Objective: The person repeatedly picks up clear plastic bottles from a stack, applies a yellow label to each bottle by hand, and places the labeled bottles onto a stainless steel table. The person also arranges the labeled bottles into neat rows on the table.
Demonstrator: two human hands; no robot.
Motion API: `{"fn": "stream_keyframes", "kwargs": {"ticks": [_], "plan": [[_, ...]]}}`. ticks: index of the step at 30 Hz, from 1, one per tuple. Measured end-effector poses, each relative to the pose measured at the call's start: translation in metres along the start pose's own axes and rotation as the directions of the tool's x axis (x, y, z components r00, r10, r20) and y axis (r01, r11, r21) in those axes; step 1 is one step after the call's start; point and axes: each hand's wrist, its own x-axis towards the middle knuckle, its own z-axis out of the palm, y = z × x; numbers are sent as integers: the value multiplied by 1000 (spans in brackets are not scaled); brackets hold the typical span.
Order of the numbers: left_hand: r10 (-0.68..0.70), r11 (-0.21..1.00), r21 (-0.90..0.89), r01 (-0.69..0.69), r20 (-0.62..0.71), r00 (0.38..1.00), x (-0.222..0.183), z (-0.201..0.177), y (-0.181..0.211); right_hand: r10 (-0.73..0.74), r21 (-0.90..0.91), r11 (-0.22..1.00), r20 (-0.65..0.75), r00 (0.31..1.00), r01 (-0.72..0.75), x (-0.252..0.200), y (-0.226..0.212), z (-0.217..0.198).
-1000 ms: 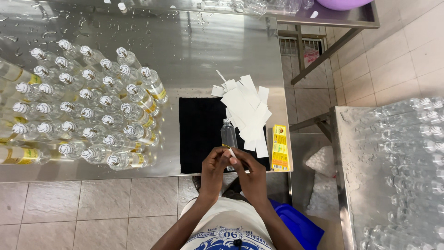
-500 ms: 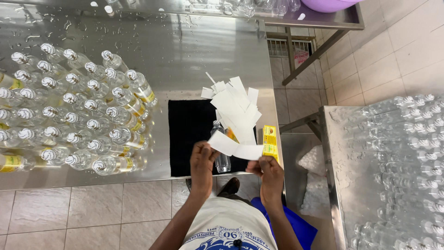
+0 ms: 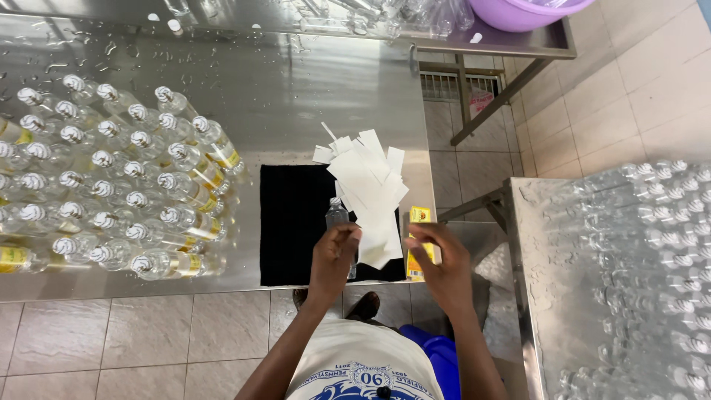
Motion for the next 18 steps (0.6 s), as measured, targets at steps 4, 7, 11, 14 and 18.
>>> {"fn": "stream_keyframes", "kwargs": {"ticks": [4, 7, 11, 14, 18], "plan": [[41, 994, 94, -50, 97, 994, -6, 14, 20, 68, 75, 994, 213, 975, -85, 9, 5, 6], [8, 994, 108, -21, 123, 992, -8, 20, 13, 240, 128, 950, 287, 927, -286, 0, 34, 12], [35, 996, 83, -34, -11, 999, -15, 28, 1, 444, 257, 823, 266, 856, -507, -17, 59, 27], [77, 992, 110, -60, -151, 986, -19, 27, 12, 532, 384, 723, 222, 817, -575, -29, 66, 37], [207, 975, -11, -221, -306, 929, -38, 29, -2, 661, 546, 581, 117, 741, -604, -34, 70, 41]]}}
